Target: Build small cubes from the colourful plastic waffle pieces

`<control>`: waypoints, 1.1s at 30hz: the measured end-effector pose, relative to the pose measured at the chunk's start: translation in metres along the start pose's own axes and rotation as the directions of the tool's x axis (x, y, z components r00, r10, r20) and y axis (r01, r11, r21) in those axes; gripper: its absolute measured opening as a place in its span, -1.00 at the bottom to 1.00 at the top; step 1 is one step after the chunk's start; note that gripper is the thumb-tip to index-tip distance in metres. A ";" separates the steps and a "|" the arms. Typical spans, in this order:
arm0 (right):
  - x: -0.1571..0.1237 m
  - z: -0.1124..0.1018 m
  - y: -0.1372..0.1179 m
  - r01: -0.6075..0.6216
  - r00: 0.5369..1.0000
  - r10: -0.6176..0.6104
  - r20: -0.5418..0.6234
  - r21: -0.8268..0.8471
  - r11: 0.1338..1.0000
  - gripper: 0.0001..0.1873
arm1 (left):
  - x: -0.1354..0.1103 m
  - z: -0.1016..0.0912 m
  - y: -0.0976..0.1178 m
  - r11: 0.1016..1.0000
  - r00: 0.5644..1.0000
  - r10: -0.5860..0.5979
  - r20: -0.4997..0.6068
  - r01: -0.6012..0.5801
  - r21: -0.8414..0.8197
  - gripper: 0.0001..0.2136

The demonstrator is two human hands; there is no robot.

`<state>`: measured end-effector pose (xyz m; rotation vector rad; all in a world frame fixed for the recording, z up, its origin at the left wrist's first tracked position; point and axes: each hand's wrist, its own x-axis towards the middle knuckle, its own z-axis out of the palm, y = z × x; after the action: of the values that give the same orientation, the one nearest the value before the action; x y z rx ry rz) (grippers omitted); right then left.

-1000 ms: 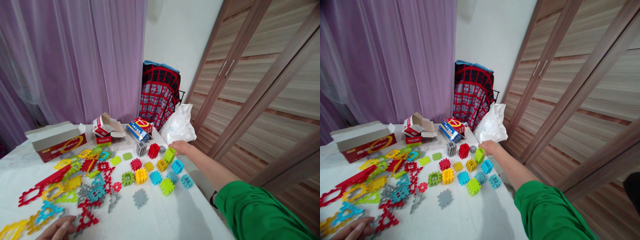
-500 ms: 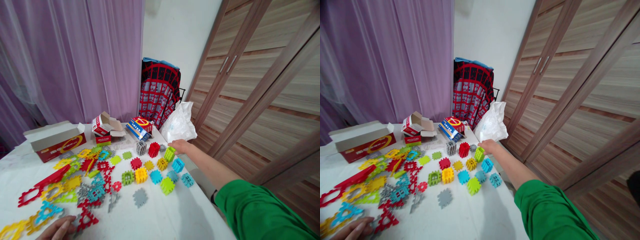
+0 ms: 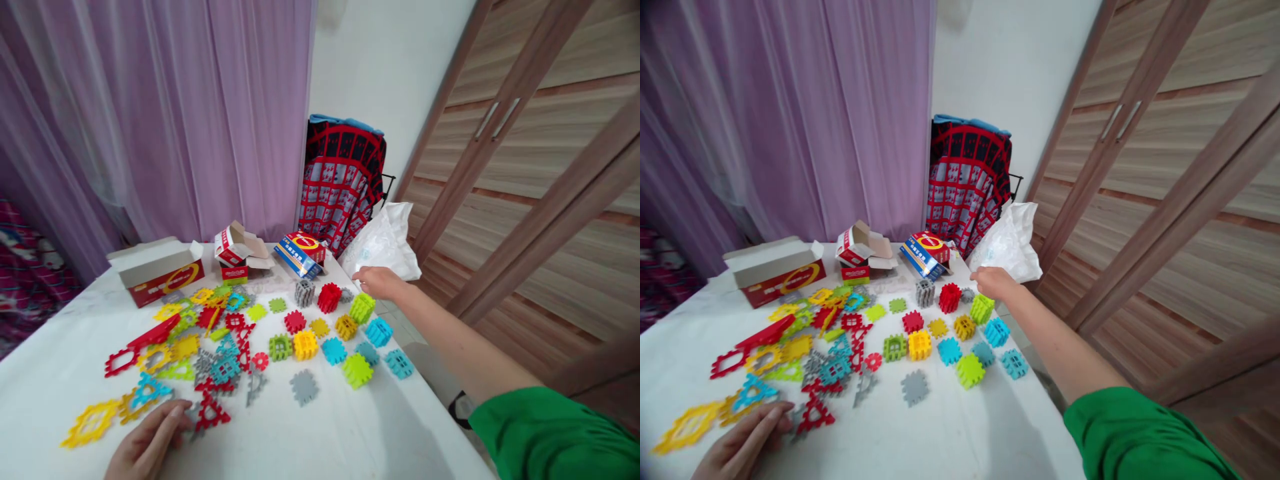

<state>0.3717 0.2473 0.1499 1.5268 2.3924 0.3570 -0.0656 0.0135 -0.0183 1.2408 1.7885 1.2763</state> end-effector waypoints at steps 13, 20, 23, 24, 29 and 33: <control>0.094 -0.004 -0.201 0.197 0.980 -0.199 -0.010 0.211 0.958 -0.62 | 0.006 0.007 0.001 0.969 0.999 -0.019 0.027 0.025 -0.244 -0.47; 0.127 0.020 -0.217 0.175 0.970 -0.207 0.131 0.216 0.960 -0.43 | 0.007 0.007 -0.008 0.961 0.997 0.002 0.072 0.018 -0.277 -0.51; 0.131 0.022 -0.215 0.193 0.964 -0.229 0.139 0.229 0.954 -0.43 | 0.008 0.007 -0.006 0.962 0.996 0.003 0.086 0.021 -0.273 -0.50; 0.132 0.021 -0.215 0.199 0.963 -0.235 0.135 0.238 0.951 -0.44 | 0.008 0.007 -0.004 0.962 0.997 0.000 0.082 0.022 -0.271 -0.50; 0.129 0.014 -0.214 0.235 0.958 -0.276 0.074 0.345 0.908 -0.40 | 0.008 0.010 -0.001 0.964 0.998 -0.011 0.070 0.029 -0.264 -0.50; 0.121 0.007 -0.209 0.276 0.946 -0.323 0.020 0.476 0.835 -0.43 | 0.008 0.012 -0.005 0.961 0.997 -0.005 0.072 0.025 -0.276 -0.52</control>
<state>0.1504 0.2720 0.0573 1.2530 2.7050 -0.3890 -0.0601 0.0243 -0.0270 1.0980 1.5060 1.4006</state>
